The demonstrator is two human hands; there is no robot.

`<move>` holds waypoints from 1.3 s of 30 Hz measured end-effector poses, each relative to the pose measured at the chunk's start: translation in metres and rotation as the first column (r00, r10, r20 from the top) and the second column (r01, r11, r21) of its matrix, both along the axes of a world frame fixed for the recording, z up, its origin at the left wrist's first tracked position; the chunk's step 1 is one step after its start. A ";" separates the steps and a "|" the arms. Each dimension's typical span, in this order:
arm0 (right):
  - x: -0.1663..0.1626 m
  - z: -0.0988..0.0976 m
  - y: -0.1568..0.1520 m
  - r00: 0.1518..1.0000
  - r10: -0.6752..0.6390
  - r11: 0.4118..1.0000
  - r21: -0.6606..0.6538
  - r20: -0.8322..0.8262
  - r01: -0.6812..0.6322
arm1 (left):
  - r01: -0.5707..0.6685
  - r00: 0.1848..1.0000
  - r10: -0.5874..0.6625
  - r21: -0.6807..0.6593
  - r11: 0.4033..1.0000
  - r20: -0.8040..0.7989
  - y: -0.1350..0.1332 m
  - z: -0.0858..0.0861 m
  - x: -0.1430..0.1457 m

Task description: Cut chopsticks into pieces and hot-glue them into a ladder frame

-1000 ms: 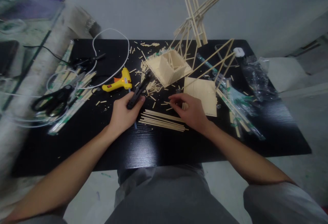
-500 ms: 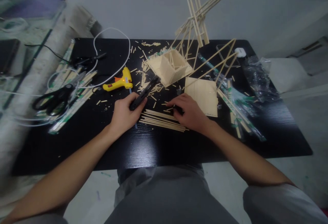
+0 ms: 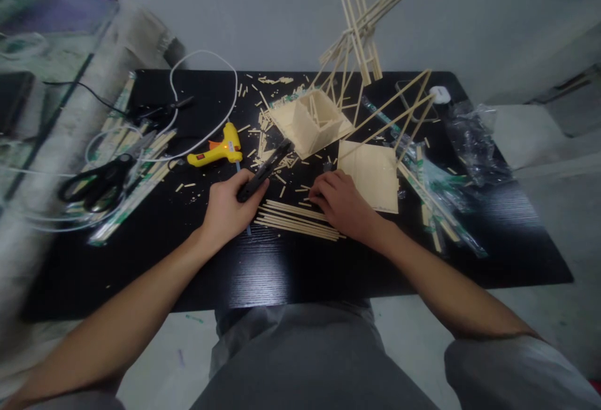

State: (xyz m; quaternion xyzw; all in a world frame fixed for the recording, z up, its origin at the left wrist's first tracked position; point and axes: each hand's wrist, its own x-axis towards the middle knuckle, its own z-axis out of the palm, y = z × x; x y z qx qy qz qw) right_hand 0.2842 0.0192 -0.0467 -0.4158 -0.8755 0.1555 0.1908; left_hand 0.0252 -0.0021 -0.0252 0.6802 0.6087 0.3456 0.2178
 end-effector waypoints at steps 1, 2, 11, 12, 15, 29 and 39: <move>0.000 0.000 0.000 0.999 -0.009 1.000 -0.003 -0.041 0.009 | 0.001 1.000 -0.001 0.002 1.000 0.000 0.000 0.000 0.000; -0.001 0.000 0.000 0.995 -0.020 1.000 -0.006 -0.096 0.019 | 0.003 1.000 -0.003 0.007 1.000 0.000 0.000 0.000 0.000; -0.015 0.013 -0.017 0.848 -0.170 0.961 -0.276 -0.502 0.030 | 0.173 0.969 -0.147 -0.119 0.978 0.200 -0.008 -0.003 0.003; -0.017 0.013 -0.019 0.829 -0.184 0.950 -0.312 -0.528 0.011 | 0.205 0.955 -0.168 -0.138 0.969 0.245 -0.010 -0.002 0.005; -0.021 0.012 -0.023 0.772 -0.217 0.916 -0.397 -0.597 -0.050 | 0.265 0.926 -0.202 -0.168 0.949 0.318 -0.015 -0.002 0.011; -0.024 0.017 -0.022 0.598 -0.406 0.754 -0.623 -0.691 -0.208 | 0.293 0.887 -0.159 -0.263 0.919 0.433 -0.015 0.004 0.020; -0.024 0.017 -0.020 0.541 -0.481 0.653 -0.694 -0.690 -0.304 | 0.310 0.906 -0.209 -0.243 0.919 0.368 -0.018 0.001 0.018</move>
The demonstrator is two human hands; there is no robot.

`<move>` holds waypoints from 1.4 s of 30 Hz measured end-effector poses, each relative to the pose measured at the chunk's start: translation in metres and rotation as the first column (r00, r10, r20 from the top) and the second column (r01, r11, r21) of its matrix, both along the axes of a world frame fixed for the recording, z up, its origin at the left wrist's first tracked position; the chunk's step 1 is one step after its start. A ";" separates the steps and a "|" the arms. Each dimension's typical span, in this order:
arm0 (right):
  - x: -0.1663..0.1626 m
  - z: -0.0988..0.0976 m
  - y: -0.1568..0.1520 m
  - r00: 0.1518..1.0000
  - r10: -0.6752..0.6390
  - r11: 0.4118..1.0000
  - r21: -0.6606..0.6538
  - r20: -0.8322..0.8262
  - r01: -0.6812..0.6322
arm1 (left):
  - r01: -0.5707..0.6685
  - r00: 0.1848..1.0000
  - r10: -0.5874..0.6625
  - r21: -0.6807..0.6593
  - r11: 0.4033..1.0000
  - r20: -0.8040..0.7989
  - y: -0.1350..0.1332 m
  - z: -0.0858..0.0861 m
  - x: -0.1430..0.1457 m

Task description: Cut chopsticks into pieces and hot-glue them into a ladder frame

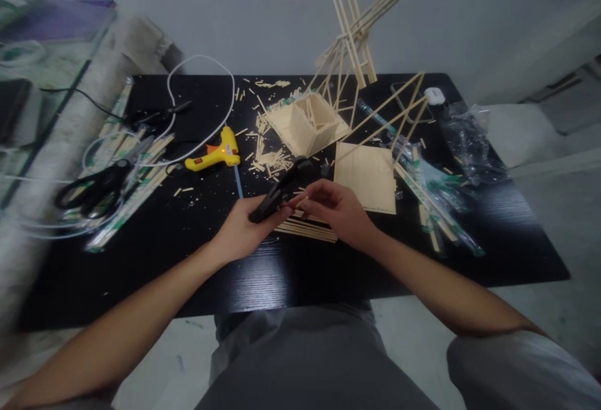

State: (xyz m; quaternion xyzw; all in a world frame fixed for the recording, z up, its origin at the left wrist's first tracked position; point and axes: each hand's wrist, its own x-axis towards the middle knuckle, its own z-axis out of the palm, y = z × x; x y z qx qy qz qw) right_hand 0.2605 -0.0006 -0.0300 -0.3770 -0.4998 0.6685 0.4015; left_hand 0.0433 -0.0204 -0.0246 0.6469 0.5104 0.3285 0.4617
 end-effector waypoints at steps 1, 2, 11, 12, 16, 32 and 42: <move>0.000 0.001 0.000 1.000 -0.014 1.000 -0.013 -0.019 0.014 | -0.011 0.999 0.012 0.032 0.999 -0.032 0.001 0.000 -0.002; 0.000 0.001 0.000 0.999 -0.029 0.999 -0.023 -0.035 0.028 | -0.026 0.997 0.031 0.070 0.997 -0.072 0.002 0.001 -0.005; 0.002 0.002 0.002 0.994 -0.112 0.993 -0.032 0.002 0.112 | 0.040 0.864 0.153 0.368 0.929 -0.480 0.014 -0.003 -0.028; 0.002 0.002 0.002 0.993 -0.121 0.992 -0.029 0.013 0.121 | 0.057 0.846 0.152 0.370 0.927 -0.511 0.014 -0.004 -0.028; 0.003 0.005 0.003 0.989 -0.139 0.990 -0.019 0.044 0.140 | 0.135 0.786 0.128 0.371 0.919 -0.604 0.014 -0.004 -0.027; 0.004 0.004 0.003 0.989 -0.122 0.993 0.005 0.083 0.122 | 0.207 0.617 0.067 0.244 0.947 -0.784 0.009 0.005 -0.020; 0.004 0.002 0.003 0.989 -0.119 0.992 0.042 0.091 0.116 | 0.207 0.621 0.068 0.247 0.947 -0.781 0.009 0.002 -0.021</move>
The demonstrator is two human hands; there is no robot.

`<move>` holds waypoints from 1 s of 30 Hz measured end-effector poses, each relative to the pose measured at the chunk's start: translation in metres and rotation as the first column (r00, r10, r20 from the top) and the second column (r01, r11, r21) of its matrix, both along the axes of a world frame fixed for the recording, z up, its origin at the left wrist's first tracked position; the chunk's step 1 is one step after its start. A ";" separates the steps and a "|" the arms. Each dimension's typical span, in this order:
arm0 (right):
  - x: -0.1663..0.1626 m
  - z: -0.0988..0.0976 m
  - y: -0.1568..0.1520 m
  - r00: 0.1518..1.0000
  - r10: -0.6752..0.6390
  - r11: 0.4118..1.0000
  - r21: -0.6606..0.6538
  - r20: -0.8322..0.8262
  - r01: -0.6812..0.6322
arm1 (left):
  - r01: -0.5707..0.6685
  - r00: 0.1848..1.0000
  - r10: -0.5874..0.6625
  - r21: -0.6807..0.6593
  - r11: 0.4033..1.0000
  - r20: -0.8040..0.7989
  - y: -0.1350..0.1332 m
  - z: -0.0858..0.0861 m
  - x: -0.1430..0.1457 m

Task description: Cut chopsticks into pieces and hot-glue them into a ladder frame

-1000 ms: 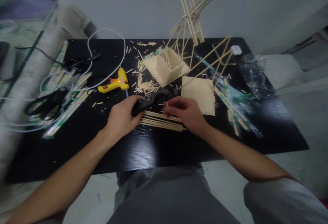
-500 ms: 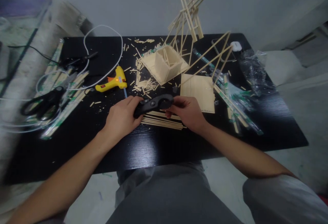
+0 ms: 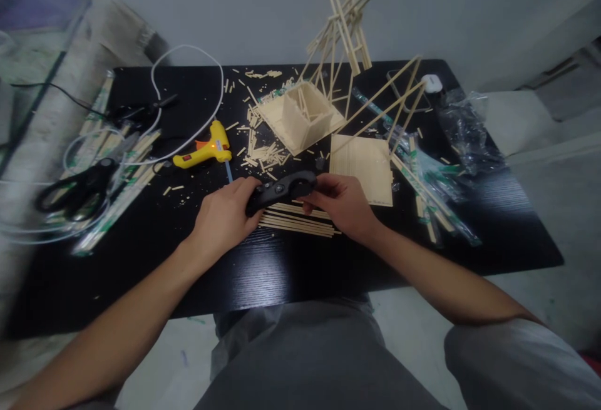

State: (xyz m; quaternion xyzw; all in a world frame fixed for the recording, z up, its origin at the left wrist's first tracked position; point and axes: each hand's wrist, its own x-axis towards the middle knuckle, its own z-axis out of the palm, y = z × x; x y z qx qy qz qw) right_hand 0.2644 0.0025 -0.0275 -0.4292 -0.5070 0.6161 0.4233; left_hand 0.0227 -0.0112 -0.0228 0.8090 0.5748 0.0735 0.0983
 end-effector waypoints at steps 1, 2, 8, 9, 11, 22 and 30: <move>0.000 0.000 0.000 1.000 -0.001 1.000 0.003 0.005 0.001 | 0.001 1.000 -0.001 0.000 1.000 0.000 0.000 0.000 0.000; 0.000 -0.001 0.000 1.000 0.000 1.000 0.005 0.009 0.000 | 0.001 1.000 -0.001 0.000 1.000 -0.002 0.000 0.000 0.001; 0.001 0.000 0.000 1.000 0.003 1.000 0.015 0.020 -0.004 | -0.004 0.999 0.003 -0.013 1.000 -0.051 0.000 0.003 0.004; 0.001 0.001 0.000 1.000 0.004 1.000 0.014 0.022 -0.004 | -0.009 0.998 0.008 -0.021 1.000 -0.065 0.000 0.004 0.004; 0.001 0.001 0.000 1.000 0.004 1.000 0.014 0.017 -0.005 | -0.021 0.995 0.017 -0.042 0.999 -0.097 -0.001 0.006 0.006; 0.002 -0.002 0.001 1.000 0.009 1.000 0.023 -0.004 -0.009 | -0.007 0.991 0.004 -0.021 1.000 -0.137 -0.001 0.005 0.006; 0.002 -0.001 0.000 1.000 0.014 1.000 0.020 0.027 -0.014 | -0.036 0.983 0.024 -0.067 0.997 -0.181 -0.002 0.009 0.008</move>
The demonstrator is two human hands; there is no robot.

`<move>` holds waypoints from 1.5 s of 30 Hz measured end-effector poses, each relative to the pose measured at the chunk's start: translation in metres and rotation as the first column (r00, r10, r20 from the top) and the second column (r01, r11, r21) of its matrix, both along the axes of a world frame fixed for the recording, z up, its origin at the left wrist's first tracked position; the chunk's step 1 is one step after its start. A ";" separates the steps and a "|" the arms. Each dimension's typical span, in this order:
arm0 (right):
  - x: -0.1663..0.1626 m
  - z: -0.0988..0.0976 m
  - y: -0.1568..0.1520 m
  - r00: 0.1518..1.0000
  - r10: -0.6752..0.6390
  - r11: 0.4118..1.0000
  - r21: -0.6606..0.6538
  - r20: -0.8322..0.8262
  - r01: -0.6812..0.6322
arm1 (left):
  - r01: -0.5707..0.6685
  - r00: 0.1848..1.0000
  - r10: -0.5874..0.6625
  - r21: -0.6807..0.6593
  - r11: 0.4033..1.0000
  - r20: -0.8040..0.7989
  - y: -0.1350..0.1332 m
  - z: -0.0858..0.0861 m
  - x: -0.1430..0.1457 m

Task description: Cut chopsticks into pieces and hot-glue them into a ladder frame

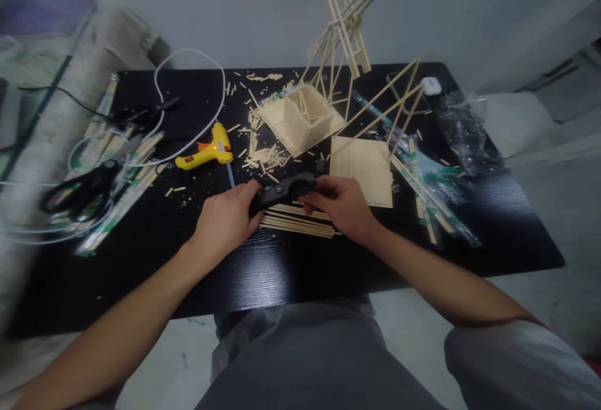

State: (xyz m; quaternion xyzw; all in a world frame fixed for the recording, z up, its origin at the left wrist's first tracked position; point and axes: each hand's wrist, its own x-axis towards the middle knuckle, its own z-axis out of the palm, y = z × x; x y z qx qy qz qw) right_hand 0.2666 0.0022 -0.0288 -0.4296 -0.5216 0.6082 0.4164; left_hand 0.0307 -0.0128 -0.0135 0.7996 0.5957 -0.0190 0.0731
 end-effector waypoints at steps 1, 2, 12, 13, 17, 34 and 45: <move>0.000 0.000 0.000 1.000 -0.003 1.000 -0.006 -0.010 0.003 | -0.004 1.000 0.004 0.000 1.000 -0.006 0.000 0.001 0.000; 0.000 0.000 0.000 1.000 -0.005 1.000 -0.010 -0.015 0.005 | -0.006 1.000 0.006 0.003 1.000 -0.009 0.000 0.001 0.001; -0.001 -0.001 0.001 1.000 -0.020 1.000 -0.024 -0.008 0.020 | 0.011 1.000 -0.011 0.024 1.000 -0.012 -0.001 0.001 -0.001; -0.001 0.000 0.001 1.000 -0.018 1.000 -0.021 -0.001 0.018 | 0.007 1.000 -0.006 0.017 1.000 -0.017 -0.001 0.001 0.000; -0.001 0.000 0.001 1.000 -0.009 1.000 -0.018 0.012 0.009 | -0.008 0.999 0.008 0.003 1.000 -0.032 0.000 0.001 0.001; 0.000 0.000 0.002 1.000 0.015 1.000 -0.015 -0.001 -0.015 | -0.011 0.999 0.012 0.027 1.000 -0.048 -0.001 0.004 0.001; 0.000 0.001 0.002 1.000 0.022 0.999 -0.038 0.002 -0.022 | -0.060 0.998 0.060 -0.006 0.998 0.007 -0.001 0.003 0.001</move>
